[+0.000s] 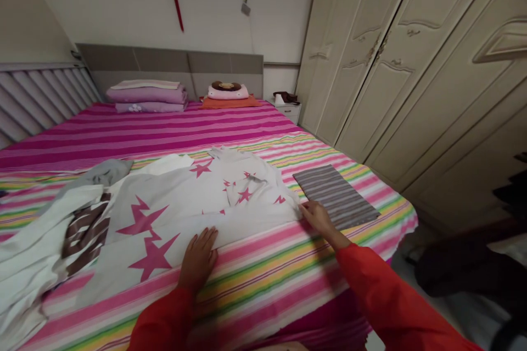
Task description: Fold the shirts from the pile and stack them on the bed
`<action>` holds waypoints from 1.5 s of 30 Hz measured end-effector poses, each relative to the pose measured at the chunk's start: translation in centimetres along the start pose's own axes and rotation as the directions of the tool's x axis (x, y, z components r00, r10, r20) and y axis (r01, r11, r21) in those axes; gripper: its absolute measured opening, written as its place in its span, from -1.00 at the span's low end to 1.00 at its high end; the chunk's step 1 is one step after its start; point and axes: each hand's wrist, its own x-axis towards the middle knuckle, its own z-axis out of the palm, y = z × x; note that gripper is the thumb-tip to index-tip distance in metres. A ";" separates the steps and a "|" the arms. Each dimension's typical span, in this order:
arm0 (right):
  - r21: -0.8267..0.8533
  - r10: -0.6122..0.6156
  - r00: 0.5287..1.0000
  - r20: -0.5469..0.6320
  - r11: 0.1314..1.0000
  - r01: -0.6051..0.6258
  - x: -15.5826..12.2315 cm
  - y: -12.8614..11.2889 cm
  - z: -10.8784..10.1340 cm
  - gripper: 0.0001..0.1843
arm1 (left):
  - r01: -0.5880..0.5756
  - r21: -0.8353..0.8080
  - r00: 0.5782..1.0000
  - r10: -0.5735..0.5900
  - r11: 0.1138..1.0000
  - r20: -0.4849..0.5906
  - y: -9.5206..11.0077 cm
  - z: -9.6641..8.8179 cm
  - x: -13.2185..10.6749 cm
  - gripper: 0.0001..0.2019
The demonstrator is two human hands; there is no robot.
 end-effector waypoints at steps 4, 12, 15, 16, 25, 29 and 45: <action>-0.010 0.033 0.998 0.045 0.999 -0.033 1.4 -1.7 1.3 -0.69 | -0.008 -0.001 1.000 0.008 1.000 0.015 0.2 -0.5 -0.1 -0.54; -0.062 0.186 0.982 -0.017 0.981 -0.186 1.0 -3.3 3.4 -0.68 | -0.003 0.026 1.000 0.002 1.000 0.029 0.4 -1.0 -0.1 -0.55; -0.076 0.199 0.980 -0.028 0.977 -0.200 0.6 -3.5 3.5 -0.73 | -0.012 0.044 1.000 0.010 0.999 0.029 0.4 -1.0 -0.2 -0.55; -0.079 0.210 0.977 -0.039 0.974 -0.213 0.5 -3.6 3.5 -0.72 | -0.010 0.045 1.000 0.009 0.999 0.028 0.5 -1.0 -0.2 -0.55; 0.065 0.227 0.974 0.000 0.972 -0.226 5.0 -5.6 2.9 -0.63 | -0.056 -0.005 0.998 0.056 0.998 -0.002 0.5 -0.6 -0.2 -0.53; 0.130 0.261 0.957 0.129 0.952 -0.277 8.5 -6.3 3.5 -0.58 | -0.053 -0.006 0.999 0.053 0.999 -0.001 0.5 -0.6 -0.3 -0.54; 0.117 -0.058 0.934 -0.353 0.988 0.105 2.6 -11.9 5.5 -0.55 | -0.057 0.028 0.998 0.056 0.998 0.009 0.5 -0.8 -0.2 -0.54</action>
